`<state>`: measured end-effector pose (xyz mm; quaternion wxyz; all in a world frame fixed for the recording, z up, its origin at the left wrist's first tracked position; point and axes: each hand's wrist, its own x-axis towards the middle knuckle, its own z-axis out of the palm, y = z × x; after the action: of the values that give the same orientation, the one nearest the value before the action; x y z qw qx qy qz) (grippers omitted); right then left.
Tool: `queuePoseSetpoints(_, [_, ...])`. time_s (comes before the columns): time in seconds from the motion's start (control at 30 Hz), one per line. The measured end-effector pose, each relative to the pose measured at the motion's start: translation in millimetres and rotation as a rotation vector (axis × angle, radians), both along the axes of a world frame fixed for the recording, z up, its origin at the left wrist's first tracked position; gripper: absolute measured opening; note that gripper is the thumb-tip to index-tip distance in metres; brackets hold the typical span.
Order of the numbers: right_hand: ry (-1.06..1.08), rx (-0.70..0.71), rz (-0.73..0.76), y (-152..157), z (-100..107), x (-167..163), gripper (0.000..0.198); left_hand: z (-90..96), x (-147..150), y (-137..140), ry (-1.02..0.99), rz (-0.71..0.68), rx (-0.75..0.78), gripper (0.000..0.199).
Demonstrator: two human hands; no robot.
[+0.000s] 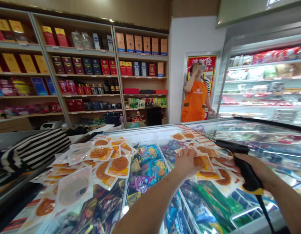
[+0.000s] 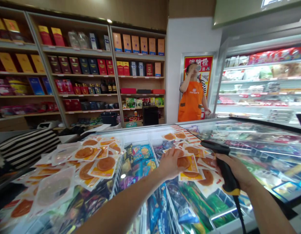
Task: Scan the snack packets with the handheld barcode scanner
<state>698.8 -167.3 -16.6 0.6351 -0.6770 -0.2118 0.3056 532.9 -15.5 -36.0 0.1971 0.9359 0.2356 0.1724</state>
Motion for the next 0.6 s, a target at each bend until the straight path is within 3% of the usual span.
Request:
queuePoseSetpoints(0.17, [0.023,0.039,0.011,-0.7,-0.1,3.1,0.02,-17.1,4.1,15.2,-0.008,0.024,0.009,0.044])
queuePoseSetpoints(0.3, [-0.002,0.025,0.031,8.4,10.4,-18.2,0.018,-18.0,-23.9,26.3,-0.06,0.146,-0.087,0.028])
queuePoseSetpoints(0.43, [0.022,0.084,0.201,25.9,21.8,-56.9,0.019,-0.1,-84.1,51.2,-0.24,0.293,-0.242,0.026])
queuePoseSetpoints(0.6, [0.167,0.225,0.457,63.3,31.6,-141.3,0.016,24.0,-190.1,81.2,-0.564,0.466,-0.489,0.031])
